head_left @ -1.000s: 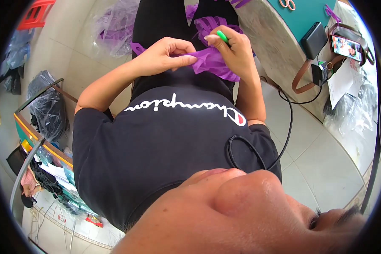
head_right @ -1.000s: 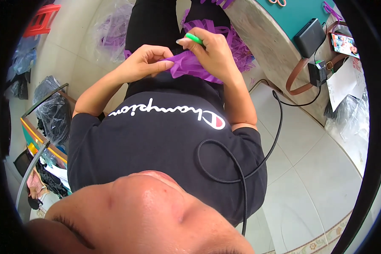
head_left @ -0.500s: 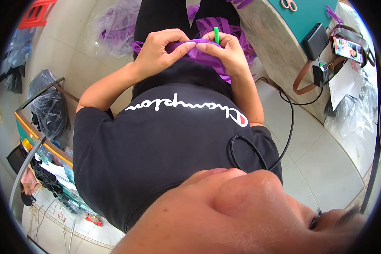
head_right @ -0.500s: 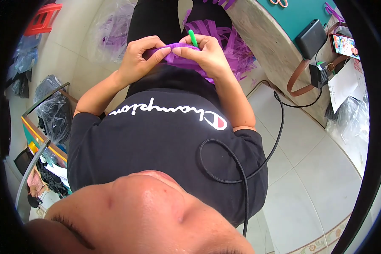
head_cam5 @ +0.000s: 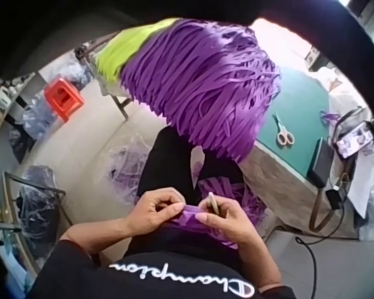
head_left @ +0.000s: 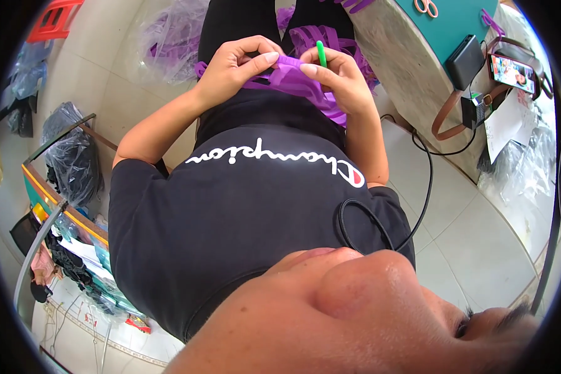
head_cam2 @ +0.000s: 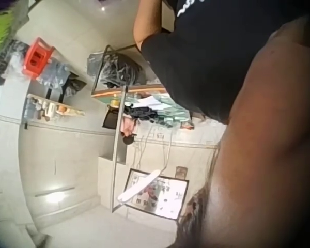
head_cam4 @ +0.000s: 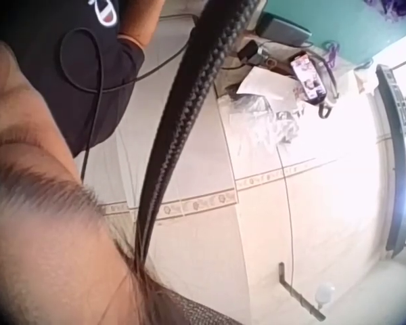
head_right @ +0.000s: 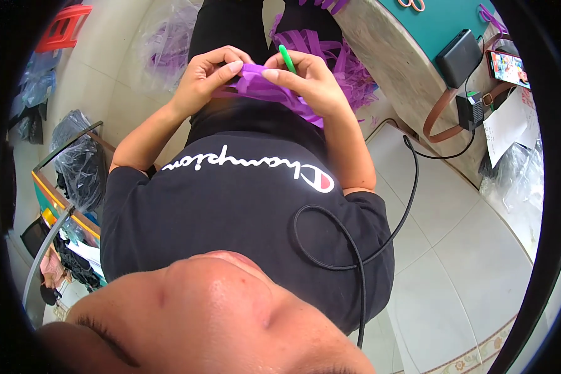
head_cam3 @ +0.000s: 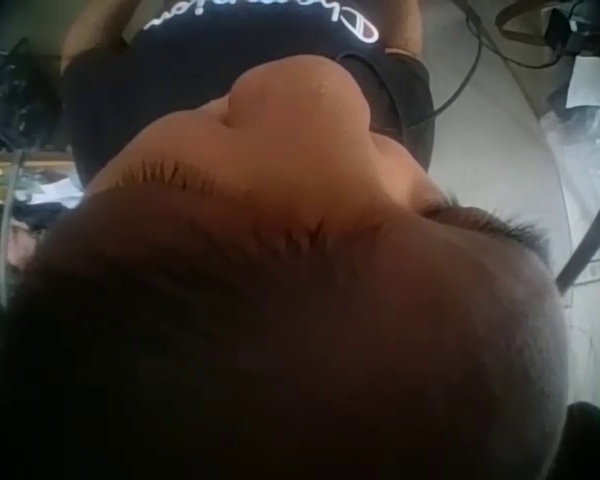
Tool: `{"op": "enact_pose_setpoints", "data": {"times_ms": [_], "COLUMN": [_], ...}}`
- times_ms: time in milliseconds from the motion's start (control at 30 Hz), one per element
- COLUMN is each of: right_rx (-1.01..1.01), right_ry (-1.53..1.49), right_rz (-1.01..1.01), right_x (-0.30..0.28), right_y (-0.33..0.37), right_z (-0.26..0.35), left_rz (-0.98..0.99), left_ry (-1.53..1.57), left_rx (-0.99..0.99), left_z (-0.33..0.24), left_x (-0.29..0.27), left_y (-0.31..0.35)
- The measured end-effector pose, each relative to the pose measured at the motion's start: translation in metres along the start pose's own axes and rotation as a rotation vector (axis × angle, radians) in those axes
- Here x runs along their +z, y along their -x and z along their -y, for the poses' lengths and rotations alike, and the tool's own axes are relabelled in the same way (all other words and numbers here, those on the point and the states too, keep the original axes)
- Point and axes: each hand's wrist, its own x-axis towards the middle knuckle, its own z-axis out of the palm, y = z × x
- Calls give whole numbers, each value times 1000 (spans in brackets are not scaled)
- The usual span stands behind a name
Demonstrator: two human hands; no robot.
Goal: Crocheting purple fabric strips using a green crochet hook at a workshop table.
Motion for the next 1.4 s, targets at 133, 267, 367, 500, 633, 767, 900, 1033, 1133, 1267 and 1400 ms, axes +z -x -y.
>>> {"op": "enact_pose_setpoints", "data": {"times_ms": [133,267,367,500,633,767,900,1033,1133,1267,1400], "right_rx": [-50,-86,-292,-377,-393,-457,-560,-747,-797,-926,-774], "right_ry": [181,206,98,133,175,315,516,798,902,759,94], "right_rz": [263,156,-39,-160,-260,-234,-173,-76,-127,-465,-589], "right_x": [-11,-28,-40,-35,-34,-35,-6,13,12,7,-17], "right_y": [7,22,22,18,16,4,-4,-28,-40,-36,-10], "right_z": [5,18,11,10,12,-1,13,19,23,30,33], "left_rz": [131,168,108,120,132,215,482,495,426,187,-44], "left_ry": [334,478,390,299,278,244,180,-25,-44,236,428], "left_rx": [-152,-301,-206,-179,-162,-197,-408,-359,-474,-490,-519], "left_z": [-6,-16,-7,-13,-10,-11,-18,-9,-11,-3,-1], "left_x": [-11,-22,-26,-17,-22,-19,-9,8,9,2,-10], "left_y": [-3,-6,-5,-5,-4,-2,-11,-15,-21,-26,-27]}}
